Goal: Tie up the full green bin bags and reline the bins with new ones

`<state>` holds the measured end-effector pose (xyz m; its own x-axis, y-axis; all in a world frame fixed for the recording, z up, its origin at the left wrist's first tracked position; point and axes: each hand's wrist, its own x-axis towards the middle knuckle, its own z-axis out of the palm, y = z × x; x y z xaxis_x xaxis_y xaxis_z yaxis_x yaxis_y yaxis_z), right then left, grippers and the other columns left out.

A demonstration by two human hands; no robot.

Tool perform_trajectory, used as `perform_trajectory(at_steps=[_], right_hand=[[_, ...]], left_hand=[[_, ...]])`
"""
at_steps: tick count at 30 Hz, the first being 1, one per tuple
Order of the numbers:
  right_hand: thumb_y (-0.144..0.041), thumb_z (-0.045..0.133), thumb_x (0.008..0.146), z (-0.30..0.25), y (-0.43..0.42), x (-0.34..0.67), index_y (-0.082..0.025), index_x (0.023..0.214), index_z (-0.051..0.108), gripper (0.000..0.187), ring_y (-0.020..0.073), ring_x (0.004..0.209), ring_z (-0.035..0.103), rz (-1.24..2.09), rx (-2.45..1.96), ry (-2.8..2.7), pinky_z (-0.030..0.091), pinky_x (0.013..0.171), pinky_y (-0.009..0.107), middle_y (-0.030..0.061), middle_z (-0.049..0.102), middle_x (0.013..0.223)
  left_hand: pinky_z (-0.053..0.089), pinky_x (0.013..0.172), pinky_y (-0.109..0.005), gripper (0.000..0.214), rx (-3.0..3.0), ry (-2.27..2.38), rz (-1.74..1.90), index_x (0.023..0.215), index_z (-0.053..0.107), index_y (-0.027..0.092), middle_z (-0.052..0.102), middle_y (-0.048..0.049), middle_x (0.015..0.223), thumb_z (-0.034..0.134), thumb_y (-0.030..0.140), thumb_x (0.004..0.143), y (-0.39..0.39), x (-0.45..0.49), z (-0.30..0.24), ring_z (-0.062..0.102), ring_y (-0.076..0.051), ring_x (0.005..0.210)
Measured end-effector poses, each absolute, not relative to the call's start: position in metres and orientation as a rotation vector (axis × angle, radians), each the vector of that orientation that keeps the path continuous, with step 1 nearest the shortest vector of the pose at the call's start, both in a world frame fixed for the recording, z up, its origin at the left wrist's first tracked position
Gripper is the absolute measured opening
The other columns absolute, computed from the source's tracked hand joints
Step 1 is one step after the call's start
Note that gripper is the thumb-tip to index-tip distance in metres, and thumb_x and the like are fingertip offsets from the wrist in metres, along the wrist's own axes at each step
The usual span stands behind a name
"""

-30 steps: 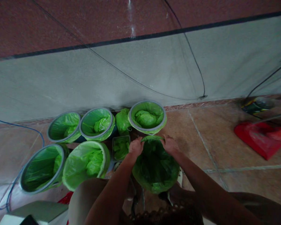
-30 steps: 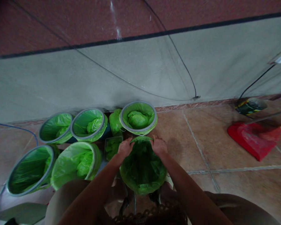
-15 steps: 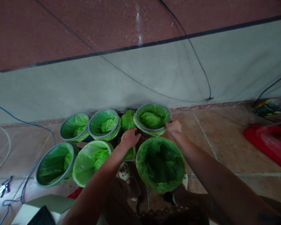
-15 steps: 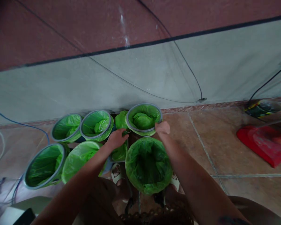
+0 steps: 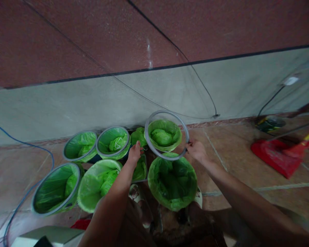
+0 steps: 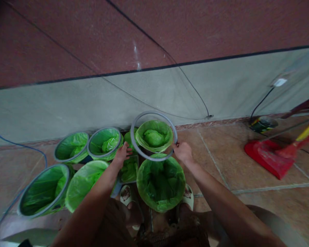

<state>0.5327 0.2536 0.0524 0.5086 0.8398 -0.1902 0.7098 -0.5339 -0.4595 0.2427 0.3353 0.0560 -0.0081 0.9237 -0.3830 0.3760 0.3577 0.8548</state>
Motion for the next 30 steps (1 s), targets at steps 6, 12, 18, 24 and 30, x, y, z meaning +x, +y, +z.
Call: perform_trajectory(at_steps=[6,12,18,24,30], right_hand=[[-0.032,0.05,0.087,0.029,0.153,0.543,-0.016,0.1,0.069,0.028,0.0199,0.079,0.067,0.652,-2.599,-1.55,0.037,0.058,0.024,0.0104,0.073,0.086],[-0.039,0.045,0.09,0.0,0.137,0.537,-0.016,0.106,0.068,0.036,0.0221,0.083,0.067,0.771,-2.649,-1.491,0.04,0.063,0.026,0.0122,0.072,0.091],[-0.034,0.044,0.09,-0.003,0.147,0.525,-0.013,0.113,0.067,0.038,0.025,0.093,0.068,0.76,-2.682,-1.598,0.045,0.073,0.028,0.016,0.072,0.098],[-0.038,0.043,0.092,0.0,0.148,0.518,-0.011,0.103,0.071,0.04,0.027,0.096,0.068,0.756,-2.765,-1.612,0.049,0.077,0.03,0.018,0.071,0.099],[-0.033,0.043,0.091,0.004,0.148,0.513,-0.013,0.104,0.07,0.037,0.0271,0.095,0.069,0.78,-2.786,-1.633,0.051,0.077,0.032,0.0177,0.072,0.099]], left_hand=[[0.05,0.059,-0.026,0.048,1.19,1.351,0.409,0.105,0.061,0.014,0.069,-0.0089,0.088,0.042,0.055,0.09,0.306,0.243,0.06,0.063,-0.015,0.067],[0.045,0.06,-0.023,0.014,1.847,1.393,-0.074,0.082,0.065,0.013,0.066,-0.0035,0.07,0.056,0.025,0.081,0.282,0.257,0.033,0.062,-0.016,0.067],[0.047,0.085,-0.028,0.022,2.161,1.518,-0.333,0.098,0.067,0.015,0.071,-0.0124,0.103,0.054,0.023,0.082,0.284,0.258,0.026,0.065,-0.024,0.1],[0.048,0.088,-0.032,0.028,2.154,1.553,-0.433,0.103,0.067,0.015,0.069,-0.0157,0.111,0.051,0.027,0.085,0.278,0.253,0.013,0.063,-0.028,0.108],[0.049,0.089,-0.032,0.03,2.192,1.515,-0.549,0.105,0.067,0.012,0.068,-0.0182,0.113,0.047,0.024,0.086,0.273,0.254,0.01,0.064,-0.027,0.108]])
